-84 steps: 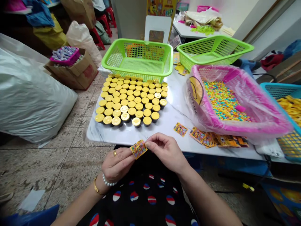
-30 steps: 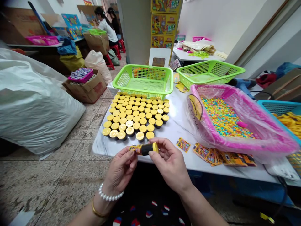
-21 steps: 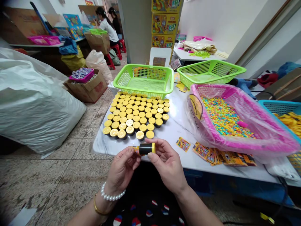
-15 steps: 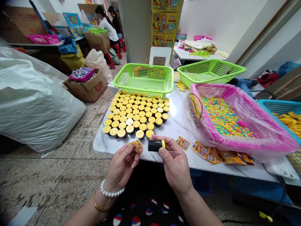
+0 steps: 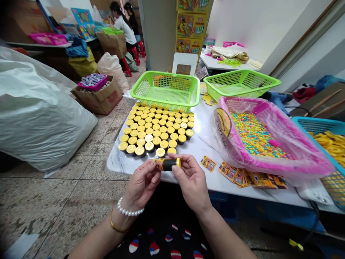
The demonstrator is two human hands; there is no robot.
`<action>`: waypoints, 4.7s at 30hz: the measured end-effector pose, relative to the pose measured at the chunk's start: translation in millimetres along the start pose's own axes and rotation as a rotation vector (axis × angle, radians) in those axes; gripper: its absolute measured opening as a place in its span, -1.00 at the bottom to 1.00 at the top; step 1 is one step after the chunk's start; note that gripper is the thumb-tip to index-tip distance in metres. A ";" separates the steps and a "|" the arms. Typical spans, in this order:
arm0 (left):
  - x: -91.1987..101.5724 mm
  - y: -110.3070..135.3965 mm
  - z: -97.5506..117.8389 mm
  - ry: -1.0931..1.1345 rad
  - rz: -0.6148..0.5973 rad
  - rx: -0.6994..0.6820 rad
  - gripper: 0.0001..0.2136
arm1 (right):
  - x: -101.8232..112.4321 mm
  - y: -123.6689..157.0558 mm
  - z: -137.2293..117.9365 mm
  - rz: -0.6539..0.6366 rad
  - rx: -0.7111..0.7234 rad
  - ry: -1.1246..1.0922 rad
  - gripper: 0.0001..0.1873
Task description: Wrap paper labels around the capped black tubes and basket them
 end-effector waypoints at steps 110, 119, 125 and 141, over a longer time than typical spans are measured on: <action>-5.1 8.9 5.1 -0.729 -0.335 -0.240 -0.75 | 35.1 24.5 -18.7 -0.237 0.330 0.558 -0.67; -6.0 -0.4 -2.7 -0.620 -0.371 -0.148 -0.57 | 40.9 20.8 8.1 -0.032 0.015 0.218 -0.72; -2.3 -7.2 -1.6 -0.571 -0.321 -0.091 -0.70 | 41.1 15.0 -1.8 -0.121 -0.133 0.034 -0.64; -9.6 -9.8 -8.2 -0.470 -0.269 0.117 -0.64 | 41.9 9.9 -4.3 -0.190 -0.022 0.097 -0.95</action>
Point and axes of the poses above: each hand's wrist, its own y-axis away from the middle knuckle, its own x-axis out of the back of the hand, z = x × y, the point moved 1 cm from there along -y, towards the middle knuckle, and after that the axes turned 12 degrees about -y, right-handed, at the moved point
